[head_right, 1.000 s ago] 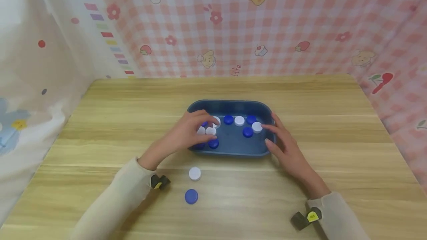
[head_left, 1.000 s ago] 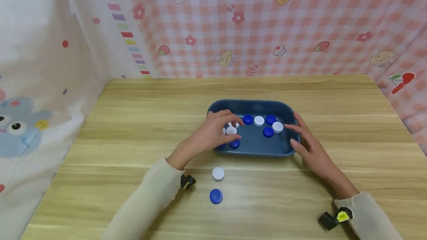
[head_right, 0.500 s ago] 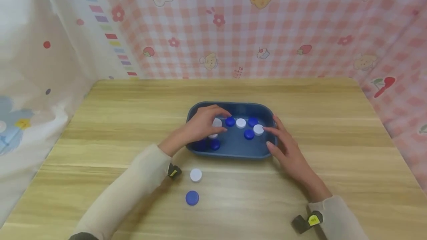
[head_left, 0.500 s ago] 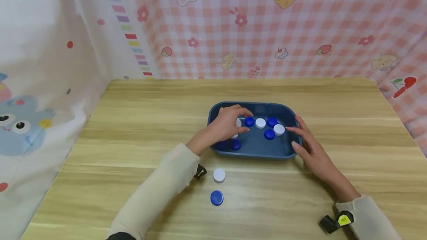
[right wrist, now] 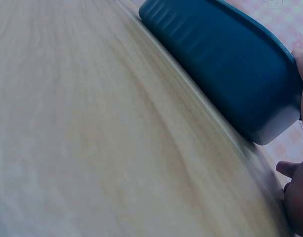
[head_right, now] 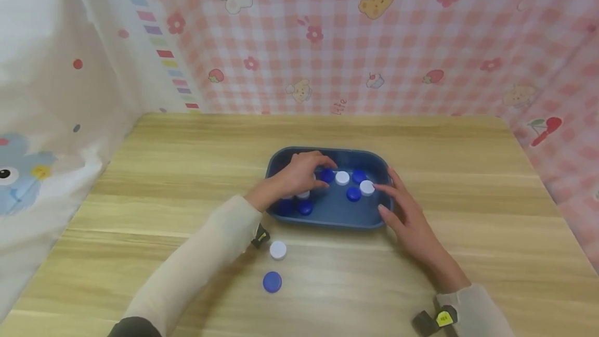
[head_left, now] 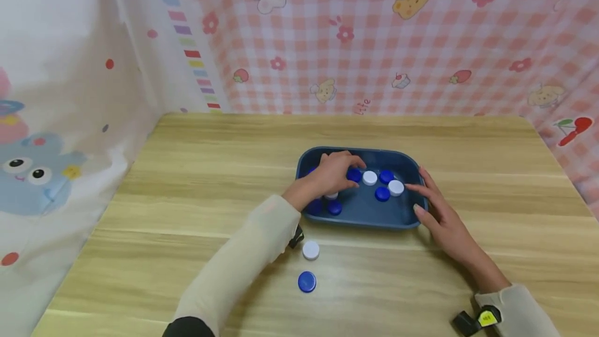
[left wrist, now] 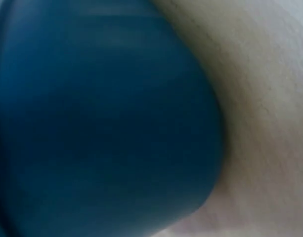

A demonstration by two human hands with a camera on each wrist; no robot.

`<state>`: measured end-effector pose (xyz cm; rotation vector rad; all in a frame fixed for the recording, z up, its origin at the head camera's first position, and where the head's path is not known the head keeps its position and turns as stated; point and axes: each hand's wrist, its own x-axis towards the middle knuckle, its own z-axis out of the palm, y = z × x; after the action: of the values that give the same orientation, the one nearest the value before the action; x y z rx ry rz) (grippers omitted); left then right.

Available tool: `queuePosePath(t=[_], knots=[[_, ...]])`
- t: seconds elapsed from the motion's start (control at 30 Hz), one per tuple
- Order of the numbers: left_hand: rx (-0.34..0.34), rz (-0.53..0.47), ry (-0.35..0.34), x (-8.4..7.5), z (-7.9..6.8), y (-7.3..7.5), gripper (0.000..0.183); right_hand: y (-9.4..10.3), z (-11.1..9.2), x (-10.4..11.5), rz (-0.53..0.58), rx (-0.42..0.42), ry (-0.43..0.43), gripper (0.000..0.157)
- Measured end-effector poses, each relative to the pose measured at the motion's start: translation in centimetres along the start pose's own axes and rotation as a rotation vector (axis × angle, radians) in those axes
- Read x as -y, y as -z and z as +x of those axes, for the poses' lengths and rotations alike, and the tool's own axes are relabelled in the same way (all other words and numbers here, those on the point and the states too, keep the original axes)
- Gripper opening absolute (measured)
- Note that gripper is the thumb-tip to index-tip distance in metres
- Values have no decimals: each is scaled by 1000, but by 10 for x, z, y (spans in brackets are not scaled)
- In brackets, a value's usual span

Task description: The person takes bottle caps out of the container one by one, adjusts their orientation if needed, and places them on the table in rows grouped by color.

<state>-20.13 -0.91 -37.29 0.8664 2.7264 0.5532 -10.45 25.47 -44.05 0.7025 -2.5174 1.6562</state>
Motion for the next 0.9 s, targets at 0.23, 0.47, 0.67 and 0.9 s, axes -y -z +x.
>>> queuePosePath(t=[0.23,0.47,0.67,0.9], knots=[[-1,42,8,4,3,-7,43,0,-1,1,-11,-1,-8,43],[-4,57,-1,11,3,-10,41,-1,1,2,3,-4,19,43],[-5,65,-1,11,2,-11,39,-1,4,4,-9,3,23,43],[-5,91,6,7,0,-17,37,-2,-1,3,-20,1,8,43]])
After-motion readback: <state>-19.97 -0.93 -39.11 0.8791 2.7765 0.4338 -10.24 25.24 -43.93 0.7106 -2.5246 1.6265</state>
